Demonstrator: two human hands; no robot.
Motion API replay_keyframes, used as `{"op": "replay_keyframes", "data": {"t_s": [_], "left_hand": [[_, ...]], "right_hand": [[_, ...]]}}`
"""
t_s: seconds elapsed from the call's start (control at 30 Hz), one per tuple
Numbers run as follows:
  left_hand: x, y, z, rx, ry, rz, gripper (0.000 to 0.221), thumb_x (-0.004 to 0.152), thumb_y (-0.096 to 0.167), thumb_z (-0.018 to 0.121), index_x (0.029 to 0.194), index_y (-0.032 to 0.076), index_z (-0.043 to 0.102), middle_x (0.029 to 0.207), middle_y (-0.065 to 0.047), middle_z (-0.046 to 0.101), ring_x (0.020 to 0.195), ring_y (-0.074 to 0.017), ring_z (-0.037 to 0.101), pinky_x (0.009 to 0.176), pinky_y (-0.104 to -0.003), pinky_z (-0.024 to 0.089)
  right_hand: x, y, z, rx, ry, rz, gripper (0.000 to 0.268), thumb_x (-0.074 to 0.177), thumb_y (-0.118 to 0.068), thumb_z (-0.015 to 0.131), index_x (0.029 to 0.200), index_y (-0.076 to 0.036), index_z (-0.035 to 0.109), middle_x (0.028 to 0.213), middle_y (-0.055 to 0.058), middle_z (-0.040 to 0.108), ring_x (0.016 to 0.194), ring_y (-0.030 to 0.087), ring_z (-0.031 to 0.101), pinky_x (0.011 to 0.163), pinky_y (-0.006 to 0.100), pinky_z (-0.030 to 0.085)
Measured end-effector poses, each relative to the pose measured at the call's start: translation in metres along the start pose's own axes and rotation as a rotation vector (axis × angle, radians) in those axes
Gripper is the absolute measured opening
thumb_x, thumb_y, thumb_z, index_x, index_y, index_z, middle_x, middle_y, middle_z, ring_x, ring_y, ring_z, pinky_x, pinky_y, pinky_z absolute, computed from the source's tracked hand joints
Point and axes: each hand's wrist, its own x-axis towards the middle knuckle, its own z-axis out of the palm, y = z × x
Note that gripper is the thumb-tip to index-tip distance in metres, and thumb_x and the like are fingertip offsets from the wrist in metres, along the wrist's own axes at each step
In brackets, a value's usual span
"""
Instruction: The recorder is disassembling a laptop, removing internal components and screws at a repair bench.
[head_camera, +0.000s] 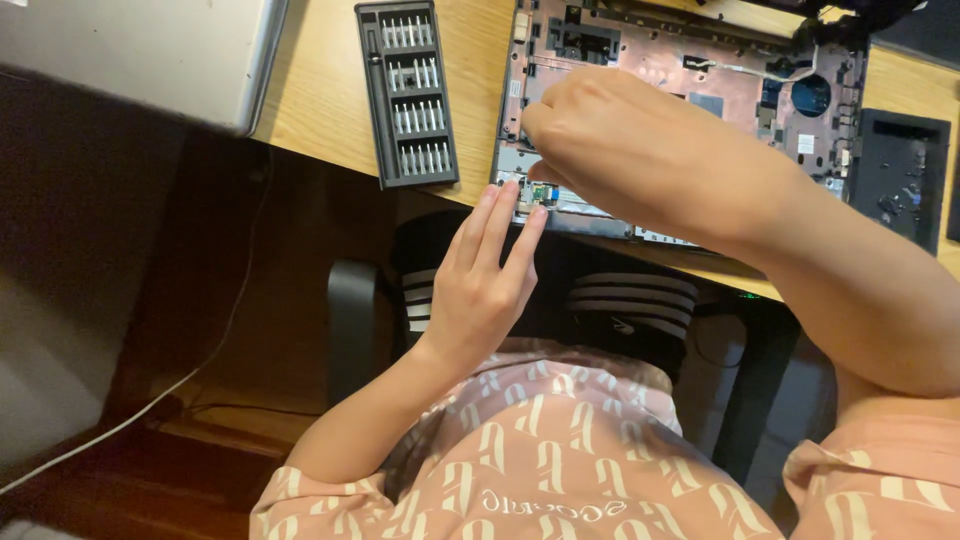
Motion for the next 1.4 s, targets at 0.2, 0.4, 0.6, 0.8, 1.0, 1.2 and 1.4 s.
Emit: {"op": "replay_keyframes", "data": {"t_s": [0.2, 0.4, 0.6, 0.8, 1.0, 1.2, 1.4], "left_hand": [[0.003, -0.003, -0.005, -0.008, -0.005, 0.008, 0.053, 0.089, -0.002, 0.069, 0.141, 0.001, 0.059, 0.151, -0.024, 0.05, 0.142, -0.0396, 0.05, 0.117, -0.047, 0.046], [0.009, -0.012, -0.016, -0.135, 0.0, -0.016, 0.048, 0.092, -0.005, 0.069, 0.137, -0.007, 0.056, 0.147, -0.018, 0.056, 0.139, -0.0348, 0.055, 0.116, -0.044, 0.048], [0.008, -0.01, -0.012, -0.026, 0.015, 0.029, 0.04, 0.091, -0.006, 0.069, 0.13, -0.002, 0.058, 0.14, -0.019, 0.062, 0.135, -0.0344, 0.059, 0.114, -0.043, 0.049], [0.008, -0.008, -0.014, -0.061, 0.018, -0.027, 0.036, 0.093, -0.005, 0.069, 0.128, -0.002, 0.06, 0.142, -0.017, 0.061, 0.136, -0.0331, 0.058, 0.115, -0.042, 0.049], [0.011, -0.005, -0.019, 0.038, -0.053, 0.038, 0.049, 0.091, 0.0, 0.07, 0.138, 0.001, 0.06, 0.145, -0.017, 0.057, 0.136, -0.032, 0.054, 0.114, -0.042, 0.047], [0.017, -0.008, -0.016, 0.084, -0.097, 0.072, 0.051, 0.089, 0.005, 0.073, 0.139, 0.001, 0.061, 0.143, -0.016, 0.055, 0.134, -0.0325, 0.053, 0.111, -0.045, 0.045], [0.028, 0.001, -0.019, 0.136, -0.098, 0.065, 0.052, 0.09, 0.014, 0.08, 0.136, -0.001, 0.061, 0.137, -0.017, 0.057, 0.13, -0.0327, 0.054, 0.109, -0.045, 0.044]], "right_hand": [[-0.02, 0.012, -0.033, 0.03, 0.103, -0.055, 0.025, 0.085, -0.019, 0.079, 0.083, 0.003, 0.067, 0.076, 0.021, 0.066, 0.079, 0.04, 0.067, 0.071, 0.047, 0.051], [-0.081, 0.026, -0.006, 0.354, 0.228, 0.113, 0.019, 0.094, -0.013, 0.073, 0.109, -0.002, 0.071, 0.091, 0.011, 0.073, 0.081, 0.02, 0.073, 0.071, 0.032, 0.058], [-0.094, 0.013, 0.055, 0.464, 0.285, 0.17, 0.016, 0.093, -0.01, 0.075, 0.108, -0.004, 0.075, 0.094, 0.009, 0.075, 0.082, 0.019, 0.073, 0.07, 0.029, 0.058], [-0.096, 0.015, 0.07, 0.533, 0.328, 0.208, 0.017, 0.094, -0.006, 0.074, 0.111, -0.003, 0.074, 0.098, 0.01, 0.075, 0.087, 0.019, 0.075, 0.076, 0.029, 0.058], [-0.128, 0.023, 0.074, 0.65, 0.374, 0.357, 0.018, 0.094, -0.005, 0.073, 0.112, -0.002, 0.074, 0.1, 0.008, 0.076, 0.092, 0.014, 0.074, 0.079, 0.026, 0.058], [-0.228, 0.028, 0.108, 0.793, 0.597, 0.713, 0.017, 0.1, -0.003, 0.072, 0.116, 0.002, 0.074, 0.1, 0.009, 0.073, 0.088, 0.011, 0.068, 0.077, 0.022, 0.052], [-0.289, 0.026, 0.118, 0.654, 1.074, 1.019, 0.018, 0.111, -0.003, 0.062, 0.127, 0.003, 0.068, 0.1, 0.007, 0.069, 0.081, 0.009, 0.061, 0.074, 0.021, 0.043]]}}
